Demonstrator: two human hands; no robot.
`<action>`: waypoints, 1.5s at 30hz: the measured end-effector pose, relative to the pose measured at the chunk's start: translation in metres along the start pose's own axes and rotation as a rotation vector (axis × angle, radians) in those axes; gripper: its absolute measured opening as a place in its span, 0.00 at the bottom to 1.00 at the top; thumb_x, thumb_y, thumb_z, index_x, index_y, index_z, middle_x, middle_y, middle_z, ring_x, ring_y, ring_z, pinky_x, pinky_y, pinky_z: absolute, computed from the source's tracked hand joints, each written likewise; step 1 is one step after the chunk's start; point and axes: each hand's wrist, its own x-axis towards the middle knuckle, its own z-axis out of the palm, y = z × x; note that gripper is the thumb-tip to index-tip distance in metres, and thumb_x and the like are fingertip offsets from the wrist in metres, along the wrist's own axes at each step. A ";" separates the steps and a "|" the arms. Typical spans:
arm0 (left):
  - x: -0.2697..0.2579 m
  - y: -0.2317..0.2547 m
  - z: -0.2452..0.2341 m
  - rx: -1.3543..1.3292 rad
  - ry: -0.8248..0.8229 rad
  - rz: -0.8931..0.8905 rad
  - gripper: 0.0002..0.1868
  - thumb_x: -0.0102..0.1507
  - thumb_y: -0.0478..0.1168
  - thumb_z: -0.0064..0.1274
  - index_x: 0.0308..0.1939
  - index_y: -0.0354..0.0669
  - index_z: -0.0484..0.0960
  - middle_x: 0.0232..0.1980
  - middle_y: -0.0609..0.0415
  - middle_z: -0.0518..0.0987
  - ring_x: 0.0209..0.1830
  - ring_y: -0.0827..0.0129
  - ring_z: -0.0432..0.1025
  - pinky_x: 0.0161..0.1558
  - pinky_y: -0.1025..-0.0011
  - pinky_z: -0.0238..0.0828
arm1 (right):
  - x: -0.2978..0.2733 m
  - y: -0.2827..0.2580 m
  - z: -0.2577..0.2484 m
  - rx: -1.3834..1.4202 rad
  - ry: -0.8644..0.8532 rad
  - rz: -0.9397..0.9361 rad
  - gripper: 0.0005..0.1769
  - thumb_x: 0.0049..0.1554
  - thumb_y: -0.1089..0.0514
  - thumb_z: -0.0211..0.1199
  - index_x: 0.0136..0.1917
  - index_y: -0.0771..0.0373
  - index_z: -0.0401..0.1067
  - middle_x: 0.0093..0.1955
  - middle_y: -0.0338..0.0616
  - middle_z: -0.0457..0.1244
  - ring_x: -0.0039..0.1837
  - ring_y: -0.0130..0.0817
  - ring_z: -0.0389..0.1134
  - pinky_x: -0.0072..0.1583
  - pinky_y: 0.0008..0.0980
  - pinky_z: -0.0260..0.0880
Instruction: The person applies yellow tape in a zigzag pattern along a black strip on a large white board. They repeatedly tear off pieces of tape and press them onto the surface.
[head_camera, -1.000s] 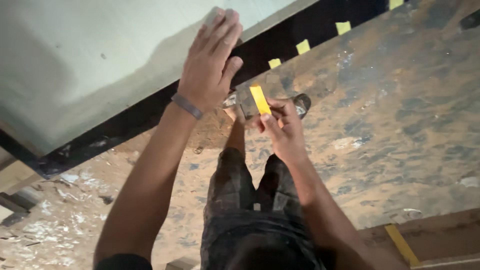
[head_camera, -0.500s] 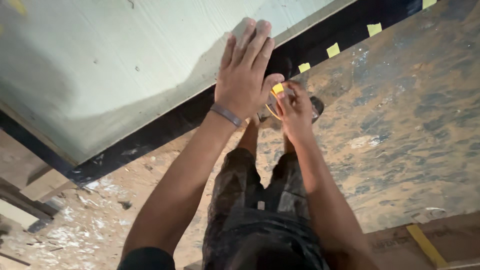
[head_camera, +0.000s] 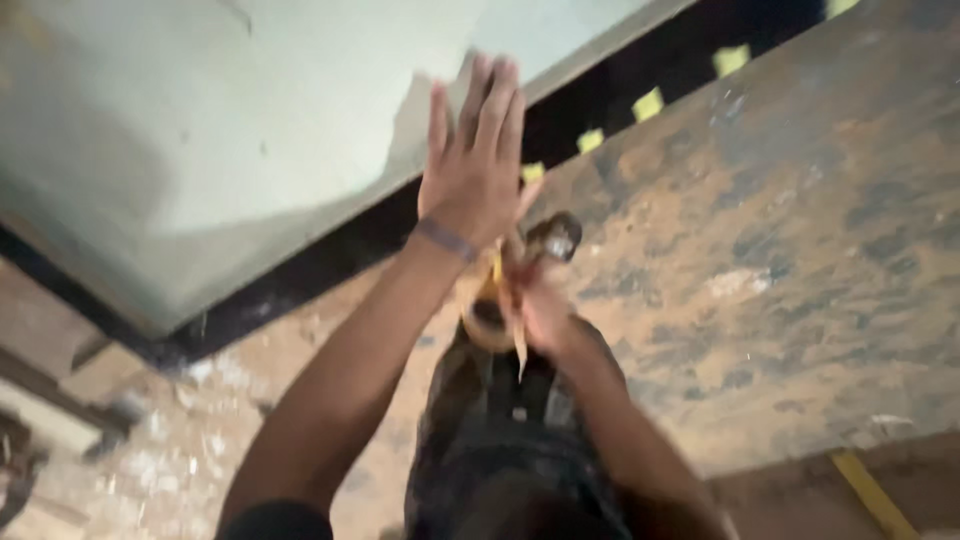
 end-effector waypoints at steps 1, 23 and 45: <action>0.008 -0.003 -0.001 -0.036 0.029 0.016 0.57 0.65 0.64 0.61 0.81 0.27 0.51 0.84 0.40 0.46 0.86 0.49 0.37 0.81 0.37 0.32 | -0.017 0.013 -0.007 -0.285 0.196 0.116 0.17 0.62 0.56 0.50 0.63 0.40 0.61 0.29 0.36 0.58 0.29 0.28 0.58 0.30 0.30 0.58; -0.060 -0.051 -0.010 -0.373 0.175 -0.095 0.37 0.66 0.63 0.54 0.69 0.40 0.76 0.79 0.52 0.64 0.82 0.57 0.52 0.81 0.54 0.46 | -0.023 -0.091 0.108 -0.621 -0.005 -0.457 0.14 0.69 0.62 0.54 0.64 0.70 0.59 0.45 0.43 0.65 0.40 0.22 0.62 0.42 0.23 0.65; -0.050 -0.024 0.008 0.068 -0.095 -0.209 0.59 0.63 0.74 0.52 0.81 0.31 0.55 0.85 0.45 0.41 0.86 0.53 0.33 0.79 0.35 0.28 | 0.013 0.022 0.027 -0.293 0.106 0.242 0.06 0.62 0.63 0.51 0.42 0.57 0.63 0.26 0.37 0.54 0.23 0.29 0.54 0.26 0.31 0.52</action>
